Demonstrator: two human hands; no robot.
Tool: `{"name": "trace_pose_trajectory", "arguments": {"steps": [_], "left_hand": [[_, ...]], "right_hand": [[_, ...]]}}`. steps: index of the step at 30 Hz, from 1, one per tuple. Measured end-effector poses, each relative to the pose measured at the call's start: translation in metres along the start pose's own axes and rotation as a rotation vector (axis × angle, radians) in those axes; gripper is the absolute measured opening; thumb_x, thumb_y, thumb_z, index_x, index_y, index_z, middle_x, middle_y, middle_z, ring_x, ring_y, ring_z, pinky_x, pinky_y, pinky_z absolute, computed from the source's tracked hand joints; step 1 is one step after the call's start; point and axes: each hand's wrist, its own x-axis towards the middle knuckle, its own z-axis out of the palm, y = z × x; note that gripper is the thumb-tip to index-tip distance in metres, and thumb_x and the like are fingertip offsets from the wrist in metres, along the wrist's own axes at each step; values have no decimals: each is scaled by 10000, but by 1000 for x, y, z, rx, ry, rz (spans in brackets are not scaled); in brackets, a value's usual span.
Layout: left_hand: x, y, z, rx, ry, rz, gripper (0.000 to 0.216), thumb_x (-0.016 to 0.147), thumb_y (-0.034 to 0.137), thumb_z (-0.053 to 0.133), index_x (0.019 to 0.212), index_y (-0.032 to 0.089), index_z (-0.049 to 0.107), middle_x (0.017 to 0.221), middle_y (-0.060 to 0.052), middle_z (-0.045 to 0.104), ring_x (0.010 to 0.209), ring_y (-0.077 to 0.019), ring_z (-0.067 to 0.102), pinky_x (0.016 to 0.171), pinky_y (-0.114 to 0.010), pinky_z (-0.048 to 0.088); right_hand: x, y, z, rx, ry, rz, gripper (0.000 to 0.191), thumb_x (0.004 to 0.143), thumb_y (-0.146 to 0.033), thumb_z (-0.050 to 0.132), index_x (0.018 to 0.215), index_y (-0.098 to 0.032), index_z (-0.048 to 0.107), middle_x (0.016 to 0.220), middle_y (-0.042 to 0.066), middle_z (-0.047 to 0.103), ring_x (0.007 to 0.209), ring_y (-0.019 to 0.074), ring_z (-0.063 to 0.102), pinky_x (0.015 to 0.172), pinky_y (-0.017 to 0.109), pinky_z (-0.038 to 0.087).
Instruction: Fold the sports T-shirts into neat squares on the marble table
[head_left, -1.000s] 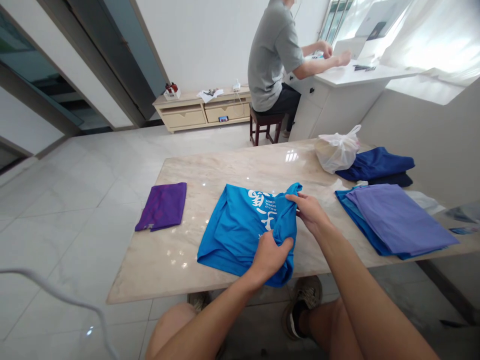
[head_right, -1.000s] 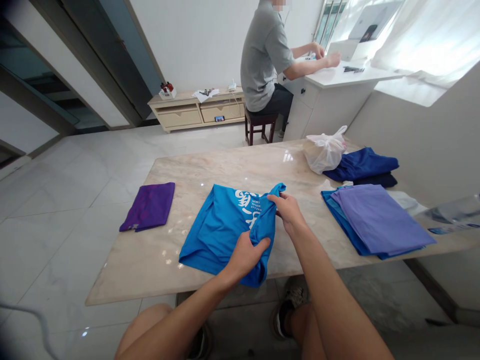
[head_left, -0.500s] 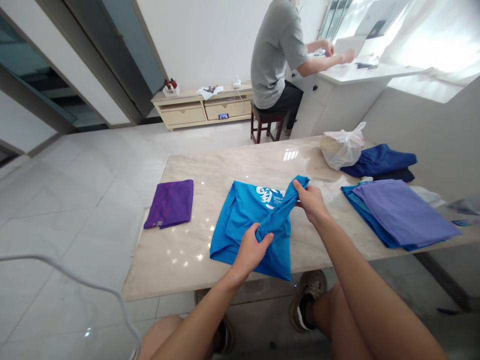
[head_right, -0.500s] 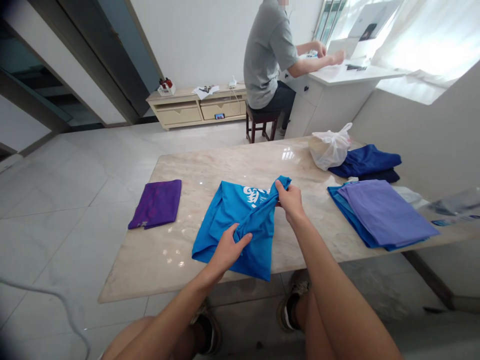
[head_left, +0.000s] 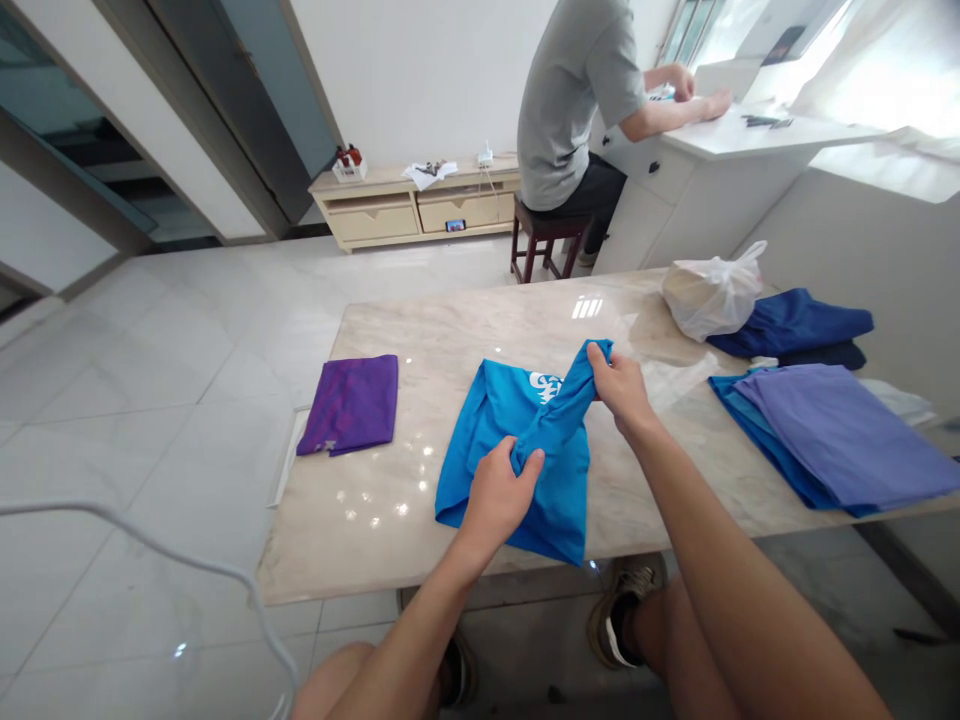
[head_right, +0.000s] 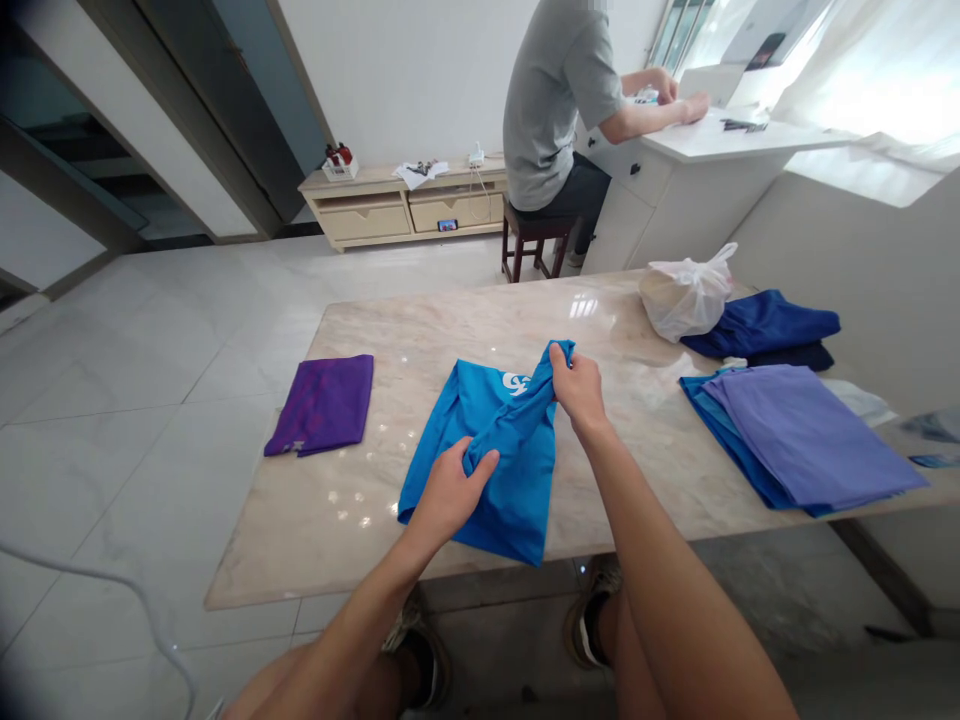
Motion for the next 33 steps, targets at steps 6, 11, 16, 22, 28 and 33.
{"name": "trace_pose_trajectory", "arguments": {"steps": [6,11,16,22,28,33], "left_hand": [[-19,-2,23,-102,-249,123,212,966,422,719,1027,233,793,1053,-108,855,1048,-315,789,985,-383,592],[-15,-2,15,-156,-260,125,248,992,424,676,1054,217,798,1066,-104,855,1036,-300,781,979,-370,595],[6,-33,-36,5,-107,-51,302,994,329,634,1222,173,756,1243,-147,833,1175,-309,766,1056,-389,562],[11,-62,-80,488,-160,-182,562,1036,433,667,1512,154,559,1411,-207,757,1321,-342,726,1048,-387,550],[12,-48,-90,938,-199,-168,381,1083,226,533,1460,185,576,1284,-180,783,1194,-344,768,936,-383,552],[9,-31,-80,1086,-48,-37,378,1087,100,383,1379,139,619,1298,-205,720,1207,-326,727,927,-387,566]], "right_hand": [[19,24,-16,-227,146,-71,468,1026,-492,656,639,-247,558,558,-10,487,678,206,556,663,272,467],[4,9,9,-99,101,-48,412,1046,-480,655,729,-227,582,629,-8,561,700,184,592,640,246,496],[-31,-19,46,245,-378,26,232,1051,-421,687,1053,-189,693,1015,73,782,803,180,752,644,256,606],[-49,4,37,-75,-318,-104,183,990,-288,726,1144,-190,733,1081,74,809,853,168,759,730,248,579],[-58,23,17,-720,-294,-396,212,1077,-271,568,1039,-222,770,1072,103,809,955,242,737,820,298,510],[-55,23,10,-922,-385,-375,299,1122,-304,503,1065,-215,782,1063,122,810,974,263,752,815,296,505]]}}
